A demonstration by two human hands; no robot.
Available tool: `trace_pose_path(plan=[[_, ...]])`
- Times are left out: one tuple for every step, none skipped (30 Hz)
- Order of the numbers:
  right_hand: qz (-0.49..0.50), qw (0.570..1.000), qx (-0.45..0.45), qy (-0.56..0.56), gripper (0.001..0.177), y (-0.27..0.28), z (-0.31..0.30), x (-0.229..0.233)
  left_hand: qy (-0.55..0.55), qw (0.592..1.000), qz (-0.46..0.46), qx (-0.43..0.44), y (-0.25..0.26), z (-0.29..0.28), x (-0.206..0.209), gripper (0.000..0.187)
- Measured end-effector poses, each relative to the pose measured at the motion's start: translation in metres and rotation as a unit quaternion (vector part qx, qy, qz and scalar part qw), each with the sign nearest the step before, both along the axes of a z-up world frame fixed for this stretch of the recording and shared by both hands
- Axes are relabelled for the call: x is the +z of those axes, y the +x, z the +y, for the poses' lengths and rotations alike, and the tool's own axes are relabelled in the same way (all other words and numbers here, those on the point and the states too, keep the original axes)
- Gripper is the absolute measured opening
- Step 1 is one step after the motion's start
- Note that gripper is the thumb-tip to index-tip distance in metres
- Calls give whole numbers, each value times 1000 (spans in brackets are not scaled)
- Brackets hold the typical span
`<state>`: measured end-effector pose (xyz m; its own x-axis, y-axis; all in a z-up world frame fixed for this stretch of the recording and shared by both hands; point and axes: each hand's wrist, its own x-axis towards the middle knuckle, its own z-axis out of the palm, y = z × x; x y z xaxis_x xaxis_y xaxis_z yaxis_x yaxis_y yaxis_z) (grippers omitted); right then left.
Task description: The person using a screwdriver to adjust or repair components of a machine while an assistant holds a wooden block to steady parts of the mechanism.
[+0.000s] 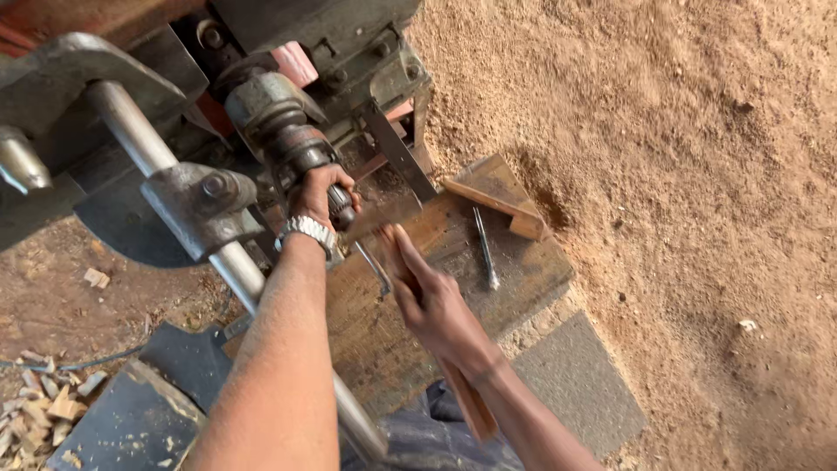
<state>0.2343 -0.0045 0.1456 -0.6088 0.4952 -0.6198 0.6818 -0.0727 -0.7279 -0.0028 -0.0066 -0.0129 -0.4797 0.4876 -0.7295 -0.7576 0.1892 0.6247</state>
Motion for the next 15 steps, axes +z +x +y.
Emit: trace_pose_path(plan=[[-9,1000,6,1,70,2,-1,3,-1,1000,2,-2,3,-2,2,13],[-14,1000,7,6,70,1,-1,6,2,1000,8,-9,1,1,5,13],[-19,1000,9,10,69,1,0,9,7,1000,10,-21,-1,3,6,13],[-14,1000,3,14,70,4,-1,13,12,999,10,-29,-1,4,6,14],[-9,1000,-3,17,72,7,-3,15,17,999,10,-38,-5,7,5,14],[-5,1000,-5,17,73,7,-5,17,15,999,17,-31,-6,7,4,13],[-25,1000,-3,2,72,5,-6,16,14,999,24,-24,-7,6,2,12],[-46,999,0,-13,72,3,-7,14,12,999,31,-17,-7,5,0,11],[-67,997,3,-28,71,1,-7,10,13,999,26,-14,-7,4,-2,11],[-44,999,9,7,71,-1,-7,7,12,1000,19,-12,-4,3,-3,11],[-20,999,16,41,71,-1,-6,4,12,1000,12,-9,0,0,-1,12],[7,997,19,79,72,-2,-5,3,8,1000,-1,-16,0,-1,1,12],[15,998,15,60,72,3,-6,4,4,1000,-14,-23,1,-2,4,14],[21,999,9,43,72,5,-5,4,2,999,-27,-32,0,2,6,15],[28,999,3,27,72,8,-4,5,-3,999,-15,-31,0,6,7,14]])
